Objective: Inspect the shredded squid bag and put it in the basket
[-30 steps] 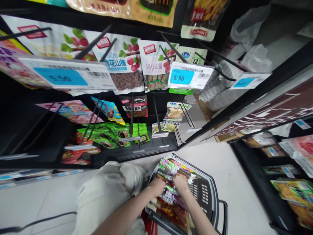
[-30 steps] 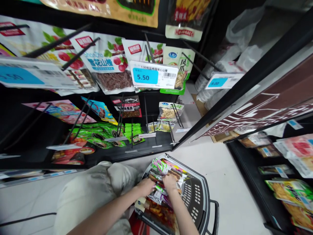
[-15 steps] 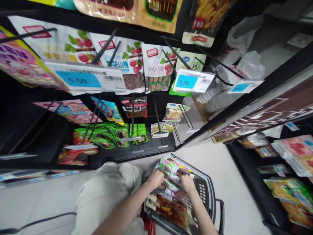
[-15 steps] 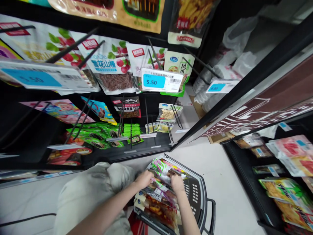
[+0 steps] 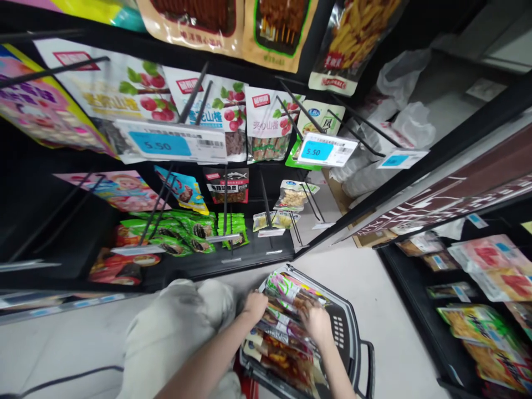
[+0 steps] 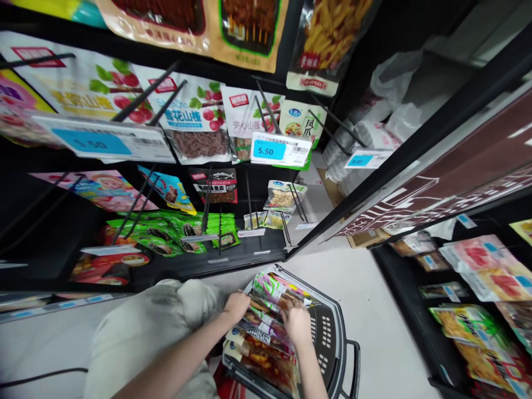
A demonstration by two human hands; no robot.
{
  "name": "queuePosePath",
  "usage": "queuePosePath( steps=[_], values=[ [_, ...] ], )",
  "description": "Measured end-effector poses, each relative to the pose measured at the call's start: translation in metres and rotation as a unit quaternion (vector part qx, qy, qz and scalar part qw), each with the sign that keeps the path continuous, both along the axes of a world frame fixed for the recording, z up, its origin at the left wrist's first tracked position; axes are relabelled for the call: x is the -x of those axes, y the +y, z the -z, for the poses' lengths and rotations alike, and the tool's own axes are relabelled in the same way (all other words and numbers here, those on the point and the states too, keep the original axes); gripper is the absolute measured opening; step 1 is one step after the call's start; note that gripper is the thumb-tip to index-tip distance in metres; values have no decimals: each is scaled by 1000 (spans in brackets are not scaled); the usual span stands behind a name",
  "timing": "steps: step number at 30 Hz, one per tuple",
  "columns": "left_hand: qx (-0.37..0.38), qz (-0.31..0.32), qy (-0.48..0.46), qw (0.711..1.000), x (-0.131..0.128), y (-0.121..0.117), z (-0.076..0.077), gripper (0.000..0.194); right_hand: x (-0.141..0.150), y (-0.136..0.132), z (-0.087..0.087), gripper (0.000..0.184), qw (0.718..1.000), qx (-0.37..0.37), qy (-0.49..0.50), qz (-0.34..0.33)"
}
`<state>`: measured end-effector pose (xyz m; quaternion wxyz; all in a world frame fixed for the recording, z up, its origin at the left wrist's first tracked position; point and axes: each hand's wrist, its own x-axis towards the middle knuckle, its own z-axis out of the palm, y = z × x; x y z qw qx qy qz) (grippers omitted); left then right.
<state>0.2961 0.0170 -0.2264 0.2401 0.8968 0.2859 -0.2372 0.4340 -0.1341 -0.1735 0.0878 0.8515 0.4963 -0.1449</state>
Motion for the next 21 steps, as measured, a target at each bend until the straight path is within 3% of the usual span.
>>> queuePosePath(
  steps=[2,5,9,14,17,21],
  values=[
    [-4,-2,-4,1000,0,-1,2,21,10,-3,-7,23,998,-34,1,-45],
    [-9,-12,-19,1000,2,-3,4,19,18,-10,-5,19,997,16,-3,-79],
    [-20,-35,-32,999,2,-3,5,21,19,-14,5,10,996,49,-20,-76],
    [-60,-99,-10,993,-1,2,3,33,22,-10,5,13,996,28,-39,-78],
    [-68,-112,-26,991,-4,9,-2,56,15,-8,3,20,997,-45,-34,-57],
    [-29,-42,-105,993,-7,14,-7,70,-15,0,11,33,994,-85,-58,38]
  ],
)
